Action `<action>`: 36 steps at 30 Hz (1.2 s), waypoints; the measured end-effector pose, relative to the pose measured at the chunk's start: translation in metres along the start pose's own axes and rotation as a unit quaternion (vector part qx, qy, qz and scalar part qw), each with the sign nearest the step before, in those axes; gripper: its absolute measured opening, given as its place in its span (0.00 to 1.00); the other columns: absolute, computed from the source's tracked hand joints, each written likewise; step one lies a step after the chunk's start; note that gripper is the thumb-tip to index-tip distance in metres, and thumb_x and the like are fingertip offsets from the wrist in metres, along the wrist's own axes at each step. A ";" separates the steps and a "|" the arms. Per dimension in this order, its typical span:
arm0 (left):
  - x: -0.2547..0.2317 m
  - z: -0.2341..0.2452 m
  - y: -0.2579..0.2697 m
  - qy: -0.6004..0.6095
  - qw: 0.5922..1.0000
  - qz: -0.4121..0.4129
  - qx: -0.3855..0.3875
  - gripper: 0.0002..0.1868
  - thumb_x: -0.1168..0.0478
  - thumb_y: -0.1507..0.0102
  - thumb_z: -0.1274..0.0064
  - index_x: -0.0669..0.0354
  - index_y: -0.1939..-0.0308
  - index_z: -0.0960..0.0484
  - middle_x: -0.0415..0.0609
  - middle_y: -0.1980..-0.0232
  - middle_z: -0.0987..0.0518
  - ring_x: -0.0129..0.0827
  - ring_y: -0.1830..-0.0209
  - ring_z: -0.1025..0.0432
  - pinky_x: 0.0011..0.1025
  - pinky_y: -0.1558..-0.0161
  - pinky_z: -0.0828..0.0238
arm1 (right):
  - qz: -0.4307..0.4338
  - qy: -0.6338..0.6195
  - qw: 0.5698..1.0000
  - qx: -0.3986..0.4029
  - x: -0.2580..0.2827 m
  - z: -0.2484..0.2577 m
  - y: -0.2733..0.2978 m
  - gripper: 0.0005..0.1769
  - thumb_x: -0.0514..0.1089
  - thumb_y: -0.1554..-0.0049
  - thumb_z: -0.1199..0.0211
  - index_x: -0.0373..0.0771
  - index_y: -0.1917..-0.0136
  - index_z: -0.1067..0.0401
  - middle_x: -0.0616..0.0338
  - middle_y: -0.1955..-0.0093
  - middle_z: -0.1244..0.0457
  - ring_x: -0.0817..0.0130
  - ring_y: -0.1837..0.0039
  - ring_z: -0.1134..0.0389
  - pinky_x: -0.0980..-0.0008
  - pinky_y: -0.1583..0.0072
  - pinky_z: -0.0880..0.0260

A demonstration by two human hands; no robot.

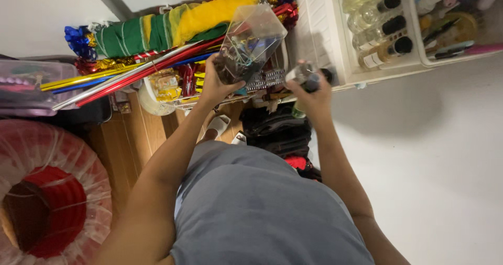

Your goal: The person organizes various toiletries and bottles from a countertop into a white plastic basket and a wall-mounted shelf. They handle bottles, a comb, and a hair clip, placing them into the basket and arranging them on the shelf.

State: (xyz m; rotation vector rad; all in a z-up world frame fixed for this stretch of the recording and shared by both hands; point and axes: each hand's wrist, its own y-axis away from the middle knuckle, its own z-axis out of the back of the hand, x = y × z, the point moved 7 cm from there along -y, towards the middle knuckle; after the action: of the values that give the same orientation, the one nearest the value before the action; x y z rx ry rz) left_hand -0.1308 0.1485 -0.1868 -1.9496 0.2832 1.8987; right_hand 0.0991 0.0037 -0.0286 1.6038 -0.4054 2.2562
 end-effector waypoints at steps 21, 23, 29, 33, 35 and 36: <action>0.001 0.000 -0.005 -0.481 0.876 -0.028 0.014 0.63 0.39 0.51 0.28 0.59 0.21 0.46 0.63 0.30 0.36 0.58 0.35 0.41 0.53 0.38 0.44 | -0.032 0.051 0.998 0.003 -0.049 -0.038 -0.027 0.32 0.46 0.48 0.24 0.38 0.33 0.28 0.59 0.45 0.29 0.73 0.44 0.29 0.71 0.40 0.30; -0.009 -0.003 -0.011 -0.477 0.877 -0.036 0.033 0.64 0.40 0.51 0.28 0.58 0.20 0.47 0.64 0.31 0.37 0.59 0.36 0.41 0.55 0.39 0.46 | -0.032 0.062 0.997 -0.021 -0.040 -0.031 -0.023 0.32 0.45 0.49 0.24 0.38 0.33 0.27 0.59 0.45 0.29 0.73 0.44 0.29 0.71 0.40 0.29; -0.103 -0.034 -0.047 -0.320 0.926 -0.201 0.024 0.47 0.44 0.42 0.30 0.55 0.26 0.37 0.61 0.32 0.35 0.58 0.31 0.41 0.56 0.33 0.51 | -0.012 -0.007 0.995 -0.103 -0.009 0.009 -0.005 0.33 0.41 0.47 0.23 0.34 0.31 0.30 0.58 0.43 0.29 0.73 0.42 0.29 0.70 0.38 0.29; -0.168 -0.090 -0.100 -0.190 0.918 -0.342 0.061 0.24 0.56 0.35 0.33 0.53 0.39 0.23 0.54 0.40 0.26 0.48 0.37 0.32 0.46 0.35 0.39 | 0.022 0.003 0.986 -0.167 0.030 0.045 0.003 0.37 0.38 0.48 0.23 0.35 0.29 0.33 0.58 0.42 0.30 0.73 0.41 0.28 0.70 0.37 0.27; -0.185 -0.119 -0.134 -0.130 0.926 -0.345 0.082 0.18 0.61 0.35 0.35 0.56 0.43 0.21 0.54 0.44 0.22 0.48 0.42 0.27 0.41 0.40 0.32 | 0.025 -0.003 0.982 -0.187 0.048 0.056 0.009 0.36 0.38 0.47 0.23 0.35 0.28 0.33 0.58 0.42 0.31 0.73 0.41 0.28 0.71 0.37 0.27; -0.189 -0.135 -0.153 -0.107 0.936 -0.322 0.091 0.17 0.63 0.35 0.37 0.57 0.43 0.21 0.55 0.45 0.21 0.49 0.43 0.26 0.40 0.41 0.30 | 0.033 -0.007 0.979 -0.200 0.055 0.062 0.009 0.35 0.37 0.46 0.24 0.35 0.29 0.33 0.58 0.42 0.31 0.73 0.42 0.29 0.71 0.38 0.27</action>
State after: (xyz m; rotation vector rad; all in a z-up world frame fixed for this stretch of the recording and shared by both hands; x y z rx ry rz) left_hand 0.0448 0.2050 0.0216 -1.4513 -0.2186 1.5517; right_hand 0.1313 -0.0244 0.0430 1.4130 -0.8662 2.0427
